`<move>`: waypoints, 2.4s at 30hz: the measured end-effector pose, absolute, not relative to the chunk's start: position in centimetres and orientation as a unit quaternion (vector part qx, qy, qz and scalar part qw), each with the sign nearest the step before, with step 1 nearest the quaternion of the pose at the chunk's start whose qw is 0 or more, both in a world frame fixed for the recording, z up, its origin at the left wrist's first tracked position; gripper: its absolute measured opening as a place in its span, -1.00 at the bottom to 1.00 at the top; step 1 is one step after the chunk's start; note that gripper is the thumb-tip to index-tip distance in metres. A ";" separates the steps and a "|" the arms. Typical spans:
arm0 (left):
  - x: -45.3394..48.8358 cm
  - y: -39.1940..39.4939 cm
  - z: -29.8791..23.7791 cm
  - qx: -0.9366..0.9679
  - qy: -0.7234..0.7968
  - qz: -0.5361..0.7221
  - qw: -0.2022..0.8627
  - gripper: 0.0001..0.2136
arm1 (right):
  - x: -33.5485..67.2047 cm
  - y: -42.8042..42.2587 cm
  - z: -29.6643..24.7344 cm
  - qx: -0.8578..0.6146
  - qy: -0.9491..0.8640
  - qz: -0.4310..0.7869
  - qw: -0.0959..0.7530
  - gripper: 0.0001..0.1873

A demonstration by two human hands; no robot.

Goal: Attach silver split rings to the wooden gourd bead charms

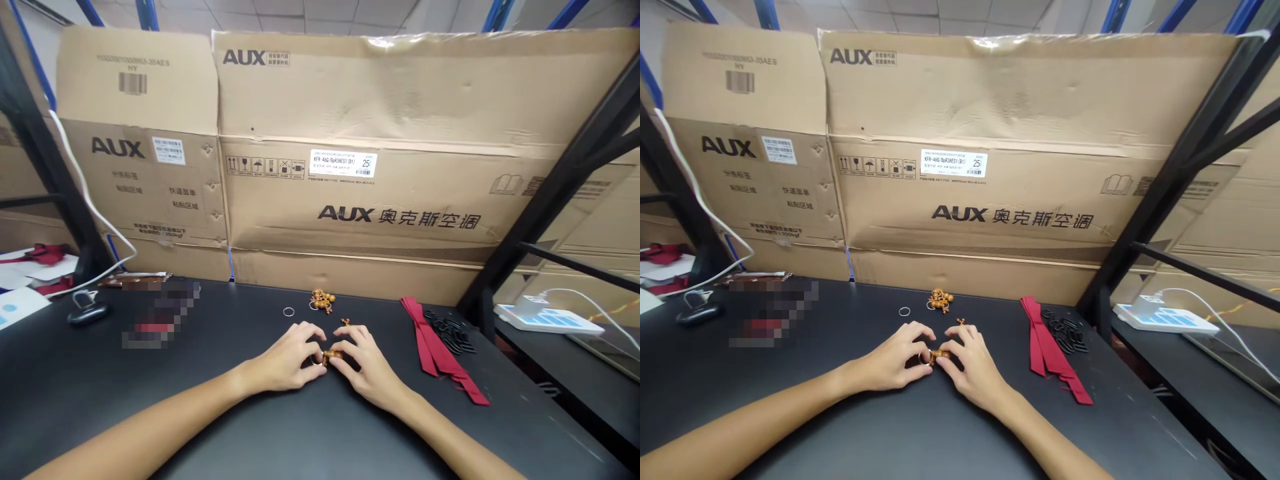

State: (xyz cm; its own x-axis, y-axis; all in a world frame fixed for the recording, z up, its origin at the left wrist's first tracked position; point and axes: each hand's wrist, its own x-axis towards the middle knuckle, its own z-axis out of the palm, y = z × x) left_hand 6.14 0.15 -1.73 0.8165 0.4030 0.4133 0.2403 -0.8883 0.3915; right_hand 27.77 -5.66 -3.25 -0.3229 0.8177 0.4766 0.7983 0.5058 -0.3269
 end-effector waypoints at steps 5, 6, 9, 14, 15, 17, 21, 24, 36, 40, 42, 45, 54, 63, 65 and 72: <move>6.3 0.2 -2.0 0.943 0.170 0.257 0.128 -0.95 | 27.7 -5.8 -3.1 -0.489 -0.809 0.055 0.321 -0.84; 6.3 0.2 -2.0 0.943 0.169 0.257 0.124 -0.93 | 27.7 -5.8 -3.1 -0.487 -0.809 0.062 0.323 -0.84; 6.3 0.3 -2.1 0.945 0.166 0.256 0.117 -0.92 | 27.7 -5.8 -2.9 -0.483 -0.809 0.071 0.327 -0.85; 6.2 0.3 -2.1 0.948 0.154 0.258 0.106 -0.92 | 27.7 -5.8 -2.8 -0.477 -0.813 0.070 0.327 -0.80; 6.3 0.3 -2.1 0.948 0.152 0.258 0.105 -0.90 | 27.7 -5.8 -2.8 -0.476 -0.813 0.070 0.327 -0.79; 6.3 0.3 -2.0 0.947 0.152 0.260 0.109 -0.88 | 27.7 -5.8 -2.9 -0.480 -0.810 0.066 0.329 -0.79; 6.2 0.3 -1.7 0.945 0.146 0.260 0.135 -0.89 | 28.0 -5.4 -3.4 -0.514 -0.794 0.015 0.324 -0.80; 6.1 0.3 -1.4 0.939 0.149 0.258 0.170 -0.90 | 28.6 -4.9 -3.7 -0.534 -0.787 -0.047 0.305 -0.79; 5.2 3.8 -2.9 0.914 0.294 0.281 0.010 -0.85 | 30.4 -3.5 -4.5 -0.567 -0.762 -0.119 0.289 -0.81; 5.3 4.6 -2.6 0.911 0.310 0.270 -0.023 -0.87 | 30.4 -3.1 -4.5 -0.578 -0.753 -0.124 0.288 -0.77; 5.7 4.8 -2.3 0.925 0.289 0.244 -0.044 -0.79 | 30.3 -3.2 -4.4 -0.571 -0.761 -0.122 0.283 -0.79; 6.6 5.2 -2.1 0.936 0.275 0.206 -0.075 -0.70 | 30.2 -3.3 -4.3 -0.566 -0.766 -0.115 0.282 -0.80; 7.6 5.2 -1.5 0.952 0.249 0.168 -0.067 -0.69 | 30.1 -3.3 -4.1 -0.568 -0.763 -0.107 0.290 -0.81; 5.4 0.0 -1.7 0.969 0.156 0.190 -0.039 -0.81 | 28.0 -5.0 -3.6 -0.501 -0.810 -0.090 0.292 -0.73; 5.3 -0.3 -1.8 0.973 0.132 0.190 -0.027 -0.83 | 27.5 -5.4 -3.4 -0.487 -0.825 -0.073 0.276 -0.67; 5.3 0.1 -1.9 0.969 0.120 0.217 0.025 -0.84 | 28.2 -5.6 -3.5 -0.470 -0.837 -0.027 0.278 -0.66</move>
